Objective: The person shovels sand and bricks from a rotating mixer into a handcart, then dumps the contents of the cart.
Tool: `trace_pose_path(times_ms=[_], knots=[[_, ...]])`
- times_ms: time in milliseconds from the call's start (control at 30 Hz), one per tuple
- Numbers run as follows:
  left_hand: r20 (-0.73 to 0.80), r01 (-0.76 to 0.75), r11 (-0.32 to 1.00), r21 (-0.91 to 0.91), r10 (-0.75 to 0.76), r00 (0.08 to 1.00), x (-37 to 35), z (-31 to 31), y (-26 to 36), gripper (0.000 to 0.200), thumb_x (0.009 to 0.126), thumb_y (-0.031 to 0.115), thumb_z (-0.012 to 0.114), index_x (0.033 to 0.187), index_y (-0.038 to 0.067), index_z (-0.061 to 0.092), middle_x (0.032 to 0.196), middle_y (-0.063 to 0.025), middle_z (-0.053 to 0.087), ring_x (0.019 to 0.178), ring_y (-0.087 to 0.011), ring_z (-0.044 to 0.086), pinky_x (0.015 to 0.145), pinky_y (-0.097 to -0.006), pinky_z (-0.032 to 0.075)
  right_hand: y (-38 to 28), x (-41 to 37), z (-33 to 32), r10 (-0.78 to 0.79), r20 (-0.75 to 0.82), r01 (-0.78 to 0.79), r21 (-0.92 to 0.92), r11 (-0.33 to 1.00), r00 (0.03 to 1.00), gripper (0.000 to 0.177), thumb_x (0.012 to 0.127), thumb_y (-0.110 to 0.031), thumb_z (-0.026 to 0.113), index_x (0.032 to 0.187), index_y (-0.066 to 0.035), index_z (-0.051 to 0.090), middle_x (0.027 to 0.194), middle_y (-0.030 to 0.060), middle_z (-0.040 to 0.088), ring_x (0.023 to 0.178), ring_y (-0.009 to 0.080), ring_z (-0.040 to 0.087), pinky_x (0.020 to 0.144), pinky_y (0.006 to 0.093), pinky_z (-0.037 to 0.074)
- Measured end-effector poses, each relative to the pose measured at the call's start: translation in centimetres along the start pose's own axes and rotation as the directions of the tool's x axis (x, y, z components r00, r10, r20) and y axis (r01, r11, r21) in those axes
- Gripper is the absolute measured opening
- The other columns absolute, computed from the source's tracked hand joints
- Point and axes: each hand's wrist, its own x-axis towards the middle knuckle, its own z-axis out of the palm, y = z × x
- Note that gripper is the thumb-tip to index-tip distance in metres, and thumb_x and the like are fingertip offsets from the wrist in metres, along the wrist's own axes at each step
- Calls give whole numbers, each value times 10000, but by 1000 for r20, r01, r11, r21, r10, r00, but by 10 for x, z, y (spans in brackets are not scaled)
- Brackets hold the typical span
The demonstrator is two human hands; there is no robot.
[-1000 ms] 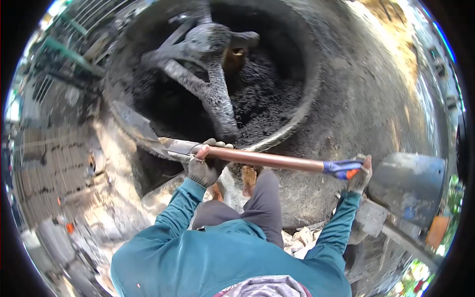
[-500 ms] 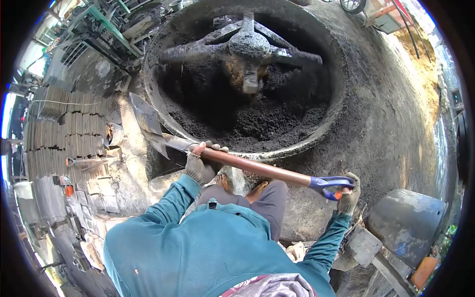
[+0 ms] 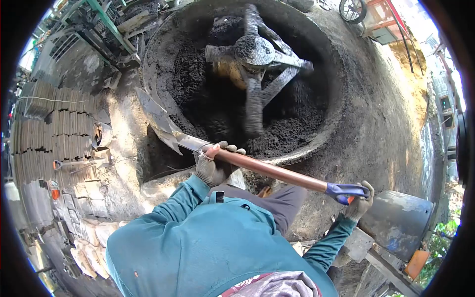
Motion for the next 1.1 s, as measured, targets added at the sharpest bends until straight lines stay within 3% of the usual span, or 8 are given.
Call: trace_pose_path(times_ms=[167, 400, 533, 700, 800, 833, 967, 1100], knots=[[73, 68, 998, -7, -68, 995, 5, 9, 16, 207, 863, 227, 749, 1033, 122, 691, 1061, -119, 698, 1148, -388, 625, 1084, -612, 440, -59, -18, 11, -74, -48, 67, -132, 989, 996, 387, 839, -158, 824, 1157, -32, 644, 991, 108, 695, 838, 187, 694, 753, 302, 588], [37, 140, 976, -164, -136, 990, 35, 9, 0, 279, 821, 275, 805, 1026, 120, 696, 1073, -122, 693, 1181, -393, 604, 1082, -640, 428, -86, 37, 29, -237, 13, 233, -249, 940, 971, 442, 837, -190, 838, 1192, -22, 635, 1083, 83, 667, 957, 197, 689, 827, 301, 575], [4, 93, 984, -151, -93, 996, 47, 17, -14, 288, 813, 264, 814, 1035, 122, 697, 1089, -115, 686, 1194, -391, 596, 1081, -653, 423, -65, 95, 20, -252, 154, 281, -218, 935, 955, 366, 861, -119, 807, 1176, -24, 646, 1069, 69, 661, 946, 185, 687, 815, 285, 575], [1, 93, 987, -133, -93, 996, 65, 27, -45, 283, 825, 262, 812, 1059, 157, 694, 1148, -103, 667, 1223, -381, 580, 1054, -642, 459, -55, 150, 49, -212, 66, 222, -256, 941, 975, 276, 888, -11, 752, 1151, -48, 675, 927, 43, 681, 793, 104, 646, 654, 228, 526], [-1, 87, 987, -135, -88, 996, 82, 34, -59, 293, 824, 276, 815, 1063, 165, 687, 1160, -96, 661, 1233, -364, 576, 1031, -623, 490, -38, 193, 55, -253, 118, 273, -207, 939, 960, 270, 886, -24, 761, 1142, -43, 679, 928, 40, 682, 791, 101, 642, 655, 226, 523], [1, 87, 986, -141, -88, 996, 87, 35, -63, 298, 822, 279, 816, 1065, 165, 685, 1164, -94, 659, 1235, -359, 576, 1024, -616, 500, -30, 210, 47, -276, 201, 325, -273, 905, 940, 279, 919, -98, 744, 1184, -44, 672, 1030, 84, 705, 901, 146, 678, 748, 249, 555], [-16, 87, 985, -147, -90, 996, 111, 33, -76, 330, 806, 297, 831, 1068, 174, 673, 1152, -81, 652, 1224, -337, 583, 1005, -595, 532, -7, 260, 49, -266, 238, 336, -334, 881, 934, 305, 913, -104, 753, 1196, -30, 668, 1026, 77, 707, 883, 134, 674, 731, 242, 547], [-44, 83, 986, -144, -91, 995, 123, 36, -80, 336, 805, 317, 830, 1055, 177, 656, 1141, -74, 642, 1203, -327, 594, 994, -586, 547, -24, 271, 89, -190, 192, 230, -214, 949, 963, 253, 899, -81, 772, 1133, -30, 691, 922, 15, 671, 787, 65, 618, 643, 203, 492]])
